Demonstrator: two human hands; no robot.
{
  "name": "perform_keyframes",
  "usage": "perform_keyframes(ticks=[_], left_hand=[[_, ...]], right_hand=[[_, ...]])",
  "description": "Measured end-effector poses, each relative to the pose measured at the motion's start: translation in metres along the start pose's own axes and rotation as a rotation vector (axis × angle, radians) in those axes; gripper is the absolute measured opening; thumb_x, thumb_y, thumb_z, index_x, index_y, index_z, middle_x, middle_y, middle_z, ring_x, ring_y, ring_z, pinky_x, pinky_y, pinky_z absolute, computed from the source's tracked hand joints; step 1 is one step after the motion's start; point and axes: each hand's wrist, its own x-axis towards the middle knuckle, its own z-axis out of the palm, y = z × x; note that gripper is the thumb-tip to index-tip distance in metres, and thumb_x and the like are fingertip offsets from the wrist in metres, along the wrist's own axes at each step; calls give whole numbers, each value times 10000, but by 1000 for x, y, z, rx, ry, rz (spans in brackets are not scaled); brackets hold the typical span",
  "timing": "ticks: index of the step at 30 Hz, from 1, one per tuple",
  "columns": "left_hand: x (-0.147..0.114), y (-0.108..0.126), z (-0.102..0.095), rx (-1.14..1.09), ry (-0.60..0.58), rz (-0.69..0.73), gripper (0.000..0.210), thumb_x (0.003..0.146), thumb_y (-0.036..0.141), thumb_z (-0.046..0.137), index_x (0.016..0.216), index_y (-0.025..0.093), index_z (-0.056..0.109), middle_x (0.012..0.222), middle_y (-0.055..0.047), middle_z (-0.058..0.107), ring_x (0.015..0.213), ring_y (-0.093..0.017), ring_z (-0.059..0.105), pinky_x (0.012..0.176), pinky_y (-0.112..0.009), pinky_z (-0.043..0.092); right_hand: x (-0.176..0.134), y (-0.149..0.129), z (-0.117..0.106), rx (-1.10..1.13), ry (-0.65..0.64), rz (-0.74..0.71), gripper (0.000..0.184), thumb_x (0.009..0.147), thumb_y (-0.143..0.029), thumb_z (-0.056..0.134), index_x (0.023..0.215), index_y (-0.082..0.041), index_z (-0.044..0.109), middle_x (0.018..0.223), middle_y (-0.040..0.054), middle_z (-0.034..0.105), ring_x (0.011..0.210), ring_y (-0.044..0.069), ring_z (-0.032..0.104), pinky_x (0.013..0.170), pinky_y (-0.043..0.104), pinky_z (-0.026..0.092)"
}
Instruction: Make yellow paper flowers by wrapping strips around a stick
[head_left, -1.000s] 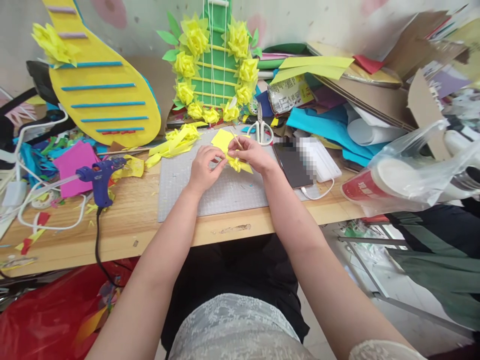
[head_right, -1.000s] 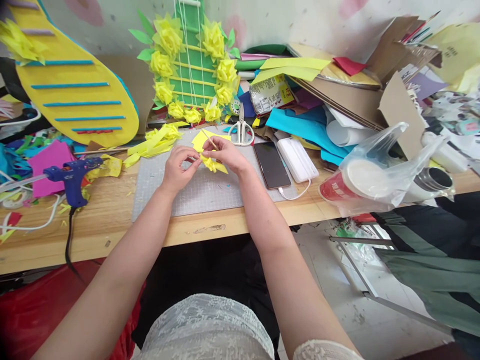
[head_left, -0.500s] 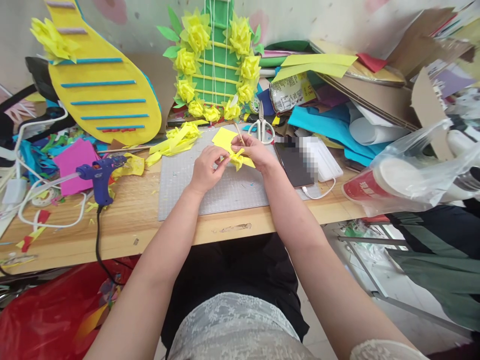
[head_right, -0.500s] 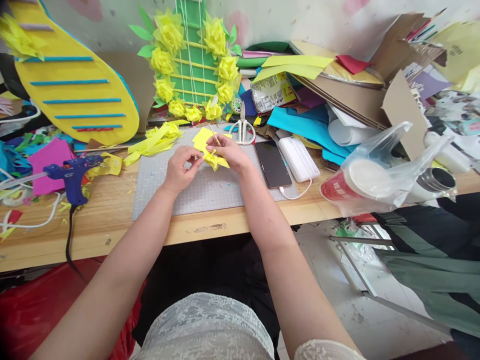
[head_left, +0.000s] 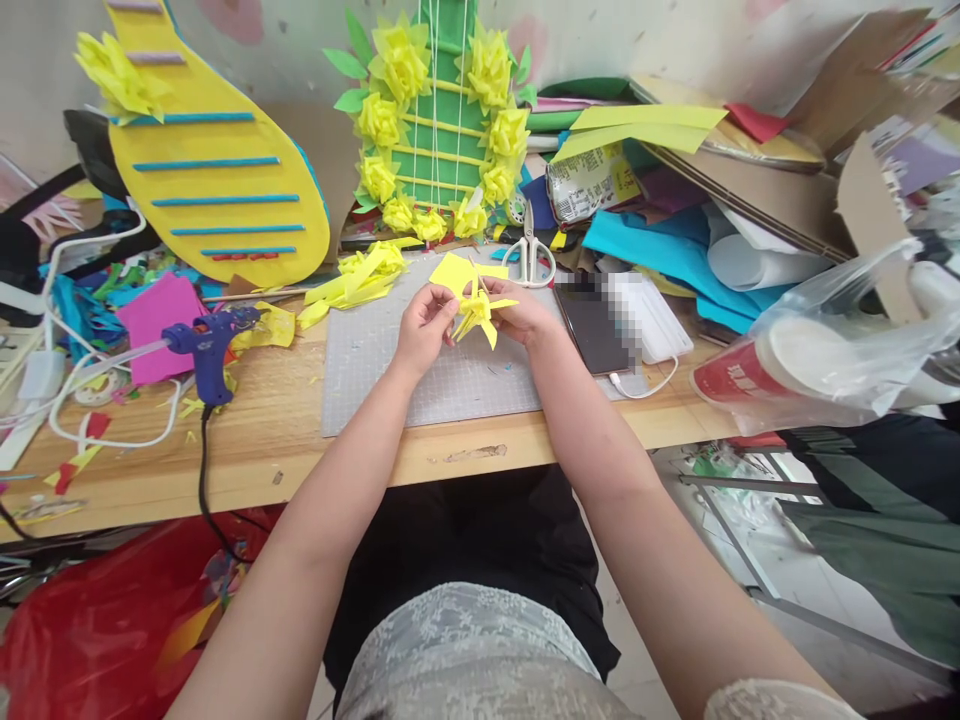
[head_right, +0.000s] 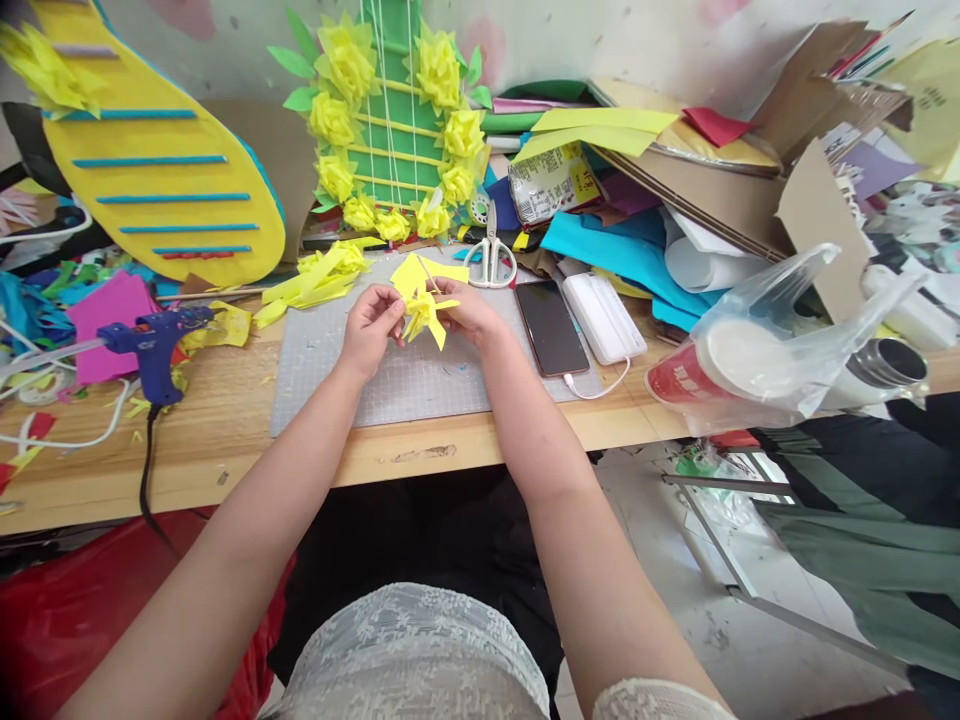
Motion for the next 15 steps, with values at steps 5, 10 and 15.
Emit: perform_keyframes(ticks=[5,10,15], left_hand=[[2,4,3,-34,188,-131,101,746,188,597,728,182,498,592,62,490,403,-34,422,344,-149,370],[7,-2,-3,77,290,-87,78,741,158,601,736,172,524,645,47,547,412,-26,433,354,-138,366],[8,-6,-4,103,312,-100,88,746,147,607,732,168,523,622,45,557,421,-29,451,373,-133,370]], right_hand=[[2,-4,-9,-43,294,-22,203,693,-303,632,745,-187,474,647,-43,476,481,39,327,436,206,204],[-4,-10,-18,-338,485,-457,183,779,-393,570,806,-219,521,774,-4,475,658,97,430,559,238,337],[-14,-8,3,-848,371,-512,144,771,-330,593,835,-200,595,873,34,523,788,144,478,709,288,382]])
